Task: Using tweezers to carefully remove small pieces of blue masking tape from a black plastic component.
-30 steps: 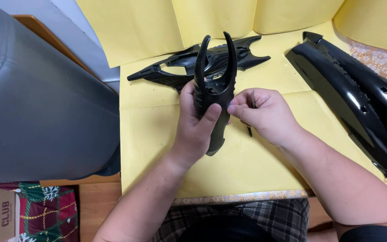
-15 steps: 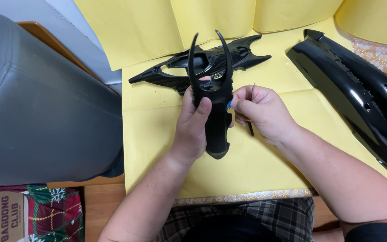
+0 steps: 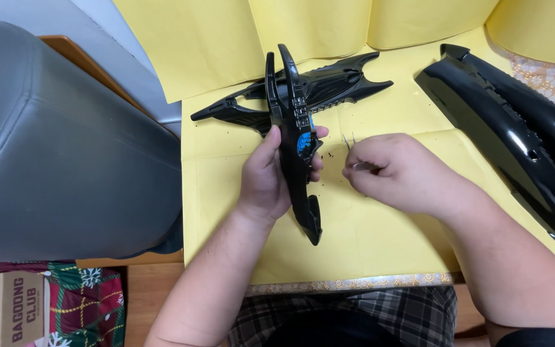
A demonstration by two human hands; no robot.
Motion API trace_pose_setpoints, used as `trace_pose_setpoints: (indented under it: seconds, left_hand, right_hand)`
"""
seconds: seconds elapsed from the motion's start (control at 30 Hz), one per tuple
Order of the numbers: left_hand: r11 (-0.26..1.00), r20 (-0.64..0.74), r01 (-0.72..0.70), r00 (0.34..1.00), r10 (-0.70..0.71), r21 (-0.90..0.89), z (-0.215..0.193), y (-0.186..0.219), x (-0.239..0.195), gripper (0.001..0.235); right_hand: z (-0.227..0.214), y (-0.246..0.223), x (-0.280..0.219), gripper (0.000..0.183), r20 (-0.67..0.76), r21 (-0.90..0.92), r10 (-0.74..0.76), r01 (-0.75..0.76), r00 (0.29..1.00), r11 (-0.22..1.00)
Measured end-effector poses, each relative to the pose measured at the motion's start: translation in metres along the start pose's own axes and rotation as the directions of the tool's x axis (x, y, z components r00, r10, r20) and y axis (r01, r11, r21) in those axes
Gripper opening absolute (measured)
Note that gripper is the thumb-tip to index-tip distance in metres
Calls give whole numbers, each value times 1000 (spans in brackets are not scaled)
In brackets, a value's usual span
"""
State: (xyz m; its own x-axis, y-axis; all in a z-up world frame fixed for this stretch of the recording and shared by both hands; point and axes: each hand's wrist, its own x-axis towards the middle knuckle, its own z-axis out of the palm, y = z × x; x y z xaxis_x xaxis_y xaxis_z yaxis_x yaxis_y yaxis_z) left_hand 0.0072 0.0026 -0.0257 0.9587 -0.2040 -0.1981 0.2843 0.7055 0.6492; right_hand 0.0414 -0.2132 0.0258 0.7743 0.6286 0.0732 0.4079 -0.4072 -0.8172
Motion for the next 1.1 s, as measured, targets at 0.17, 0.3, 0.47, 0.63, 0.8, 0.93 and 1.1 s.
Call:
trace_pose_setpoints:
  seconds: [0.17, 0.3, 0.47, 0.63, 0.8, 0.93, 1.1]
  left_hand:
    - [1000, -43, 15, 999, -16, -19, -12, -8, 8, 56]
    - [998, -55, 38, 998, -41, -50, -18, -14, 13, 43]
    - [998, -34, 36, 999, -38, -45, -15, -13, 11, 39]
    - [998, 17, -54, 998, 55, -31, -24, -17, 12, 47]
    - [993, 83, -113, 990, 110, 30, -20, -10, 7, 46]
    - [984, 88, -150, 986, 141, 98, -17, -14, 9, 50]
    - [944, 71, -208, 978, 196, 255, -5, -21, 9, 57]
  right_hand:
    - [-4, -7, 3, 9, 66, -101, 160, -153, 985, 983]
    - [-2, -5, 5, 6, 17, -100, 156, -154, 988, 983]
    - [-4, -1, 7, 10, 18, -115, 131, -128, 991, 985]
    - [2, 7, 8, 16, 49, -157, 128, -119, 991, 980]
    - [11, 23, 11, 22, -17, -166, 89, -90, 996, 982]
    - [23, 22, 13, 6, -229, -9, -48, 47, 972, 999]
    - [39, 25, 7, 7, -342, 92, -128, 168, 931, 981]
